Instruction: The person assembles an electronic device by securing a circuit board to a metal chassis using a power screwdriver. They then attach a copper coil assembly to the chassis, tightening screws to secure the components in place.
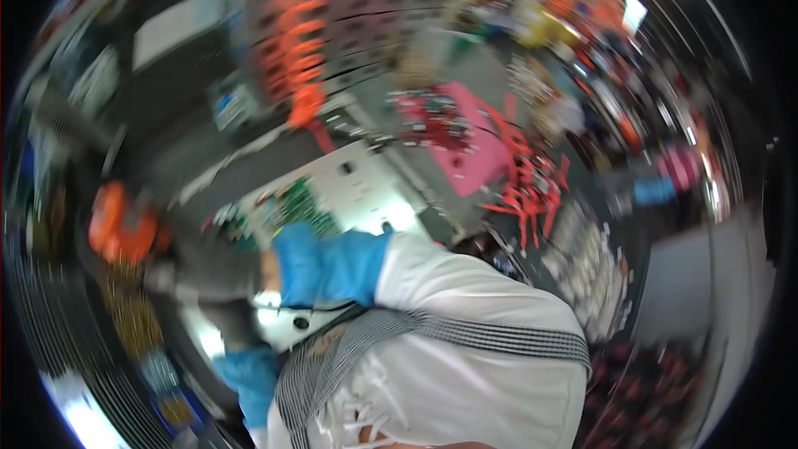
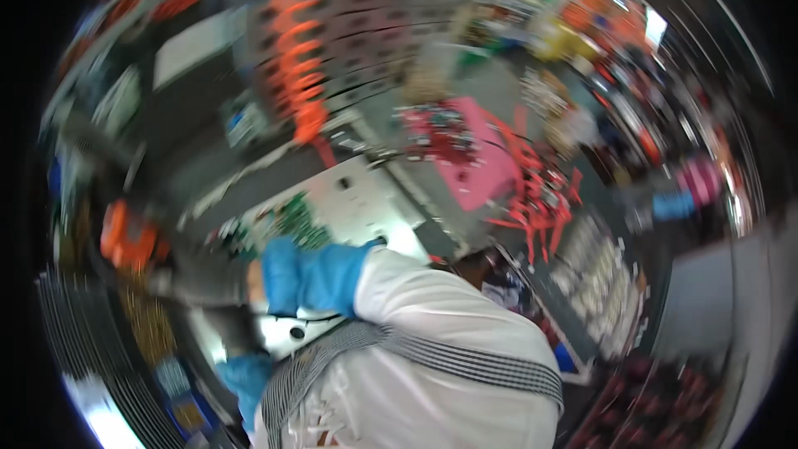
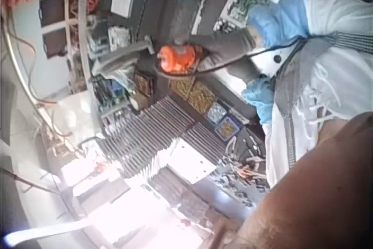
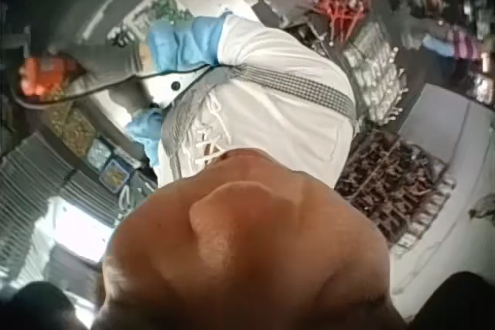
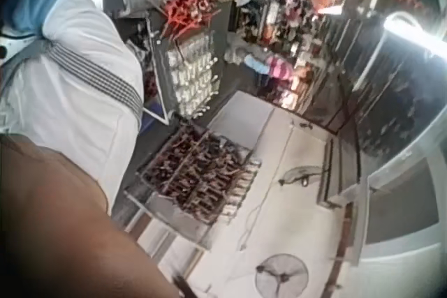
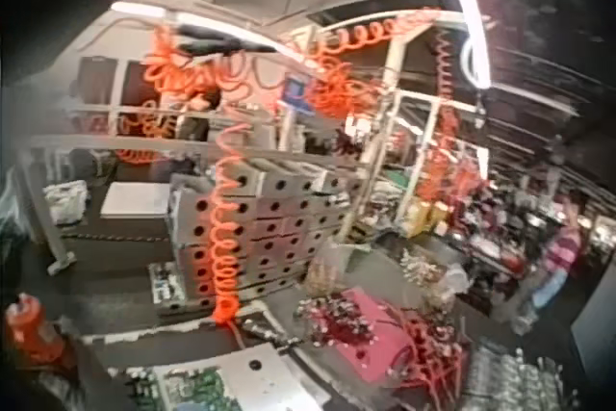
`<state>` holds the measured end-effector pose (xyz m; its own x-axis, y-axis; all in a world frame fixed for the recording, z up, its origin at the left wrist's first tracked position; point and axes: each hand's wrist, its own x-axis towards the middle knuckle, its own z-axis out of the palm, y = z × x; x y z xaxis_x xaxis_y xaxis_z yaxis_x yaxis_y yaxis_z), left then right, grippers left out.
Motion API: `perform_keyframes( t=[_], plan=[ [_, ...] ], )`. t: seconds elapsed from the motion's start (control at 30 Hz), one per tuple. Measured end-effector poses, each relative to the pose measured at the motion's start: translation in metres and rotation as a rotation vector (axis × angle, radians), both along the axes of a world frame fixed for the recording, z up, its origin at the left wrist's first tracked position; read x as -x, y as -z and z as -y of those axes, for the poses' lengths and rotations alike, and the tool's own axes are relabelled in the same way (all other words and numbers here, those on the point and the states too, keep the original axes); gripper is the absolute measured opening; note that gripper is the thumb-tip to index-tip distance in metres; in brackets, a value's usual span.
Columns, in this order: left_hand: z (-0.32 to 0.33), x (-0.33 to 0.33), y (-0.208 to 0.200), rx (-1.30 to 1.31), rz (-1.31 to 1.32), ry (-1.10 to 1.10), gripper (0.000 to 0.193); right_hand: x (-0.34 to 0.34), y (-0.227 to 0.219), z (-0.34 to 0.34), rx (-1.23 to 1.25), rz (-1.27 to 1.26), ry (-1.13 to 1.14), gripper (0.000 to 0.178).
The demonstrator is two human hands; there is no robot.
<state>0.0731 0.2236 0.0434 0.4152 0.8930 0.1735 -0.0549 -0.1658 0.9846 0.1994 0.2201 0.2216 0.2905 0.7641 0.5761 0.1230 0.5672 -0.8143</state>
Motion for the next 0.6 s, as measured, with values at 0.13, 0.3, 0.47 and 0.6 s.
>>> perform_keyframes(
  t=[0.13, 0.3, 0.47, 0.6],
  plan=[
    [0.020, -0.029, -0.047, -0.173, -0.211, 0.179, 0.023, -0.027, -0.012, 0.020, -0.093, 0.093, -0.051, 0.068],
    [0.028, -0.033, -0.061, 0.104, -0.258, 0.111, 0.023, -0.025, -0.045, 0.040, -0.026, 0.006, -0.224, 0.060],
    [0.034, -0.029, -0.071, 0.120, -0.196, 0.103, 0.022, -0.014, -0.047, 0.044, 0.008, 0.090, 0.089, 0.054],
    [0.033, -0.025, -0.074, 0.268, -0.154, 0.129, 0.025, -0.012, -0.044, 0.034, 0.049, 0.004, 0.198, 0.056]
  ],
)
